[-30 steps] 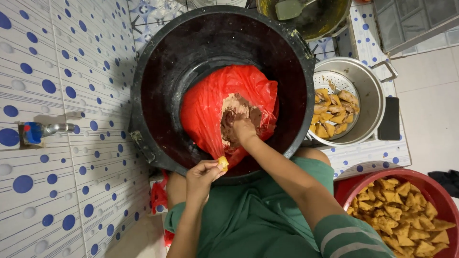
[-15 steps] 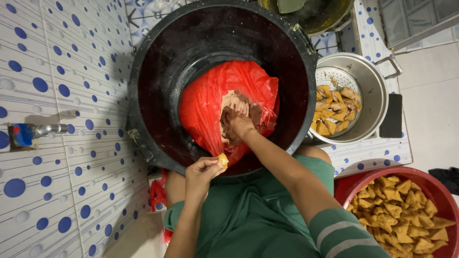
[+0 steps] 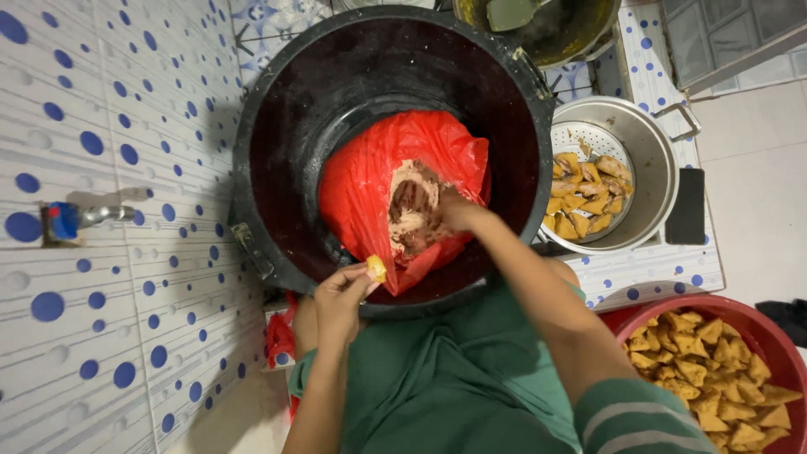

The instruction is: Stuffing fried tofu pieces with a meat mixture using a spoon

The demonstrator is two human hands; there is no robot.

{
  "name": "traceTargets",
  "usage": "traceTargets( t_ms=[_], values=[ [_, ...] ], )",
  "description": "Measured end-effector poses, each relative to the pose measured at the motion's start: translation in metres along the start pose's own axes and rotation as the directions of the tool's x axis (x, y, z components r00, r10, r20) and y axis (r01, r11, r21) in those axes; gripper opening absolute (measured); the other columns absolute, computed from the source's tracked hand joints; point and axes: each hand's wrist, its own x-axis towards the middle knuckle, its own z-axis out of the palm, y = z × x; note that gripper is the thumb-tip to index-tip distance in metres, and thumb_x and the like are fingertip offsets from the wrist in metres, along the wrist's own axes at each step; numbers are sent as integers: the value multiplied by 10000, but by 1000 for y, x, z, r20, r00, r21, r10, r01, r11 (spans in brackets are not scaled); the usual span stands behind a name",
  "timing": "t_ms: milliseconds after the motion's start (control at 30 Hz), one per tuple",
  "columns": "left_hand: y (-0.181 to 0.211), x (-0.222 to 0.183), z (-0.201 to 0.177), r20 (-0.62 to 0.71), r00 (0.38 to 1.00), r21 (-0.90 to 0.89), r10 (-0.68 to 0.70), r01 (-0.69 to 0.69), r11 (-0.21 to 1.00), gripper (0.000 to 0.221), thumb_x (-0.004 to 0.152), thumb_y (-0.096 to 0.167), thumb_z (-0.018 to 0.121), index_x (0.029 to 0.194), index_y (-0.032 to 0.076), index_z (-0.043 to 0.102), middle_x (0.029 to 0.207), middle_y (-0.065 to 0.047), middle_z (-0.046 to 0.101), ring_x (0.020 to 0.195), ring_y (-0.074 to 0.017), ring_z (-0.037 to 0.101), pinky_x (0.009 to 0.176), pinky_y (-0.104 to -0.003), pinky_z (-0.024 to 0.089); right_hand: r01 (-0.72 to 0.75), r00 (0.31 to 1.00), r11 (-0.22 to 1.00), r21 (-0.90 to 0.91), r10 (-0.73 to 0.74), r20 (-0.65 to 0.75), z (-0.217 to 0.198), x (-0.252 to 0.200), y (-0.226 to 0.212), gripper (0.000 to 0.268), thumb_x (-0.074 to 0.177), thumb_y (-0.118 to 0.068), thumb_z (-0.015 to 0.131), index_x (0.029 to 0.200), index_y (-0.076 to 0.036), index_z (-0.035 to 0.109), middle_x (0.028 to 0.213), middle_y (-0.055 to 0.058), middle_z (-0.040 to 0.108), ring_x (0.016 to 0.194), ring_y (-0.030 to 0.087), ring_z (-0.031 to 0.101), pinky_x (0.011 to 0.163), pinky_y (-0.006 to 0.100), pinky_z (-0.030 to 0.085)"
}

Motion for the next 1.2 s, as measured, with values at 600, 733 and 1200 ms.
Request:
traceTargets(
  t_ms=[600, 733, 1200],
  values=[
    [-50, 19, 61, 14, 992, -196, -125, 125, 973, 167, 784, -49, 811, 905, -130, 729, 873, -239, 629, 873, -396, 704, 862, -606, 613, 423, 897, 462, 780, -88, -434, 42, -253, -22, 365, 990, -40, 574, 1333, -72, 694, 725, 122, 725, 492, 151, 598, 445, 224, 498],
    [-47, 7, 65, 54, 994, -183, -100, 108, 977, 137, 800, -35, 786, 873, -131, 720, 844, -216, 591, 899, -371, 685, 877, -611, 600, 601, 742, 576, 554, -144, -655, 67, -251, -25, 387, 975, 9, 562, 1330, -71, 693, 725, 114, 702, 546, 161, 601, 509, 255, 530],
    [26, -44, 78, 165, 948, -334, -272, 313, 889, 124, 829, -63, 750, 802, -111, 638, 814, -160, 544, 856, -320, 651, 925, -589, 598, 582, 381, 811, -61, -338, -861, 95, -249, 1, 520, 963, 74, 491, 1406, -129, 672, 897, 99, 648, 760, 258, 678, 723, 293, 563]
  ],
)
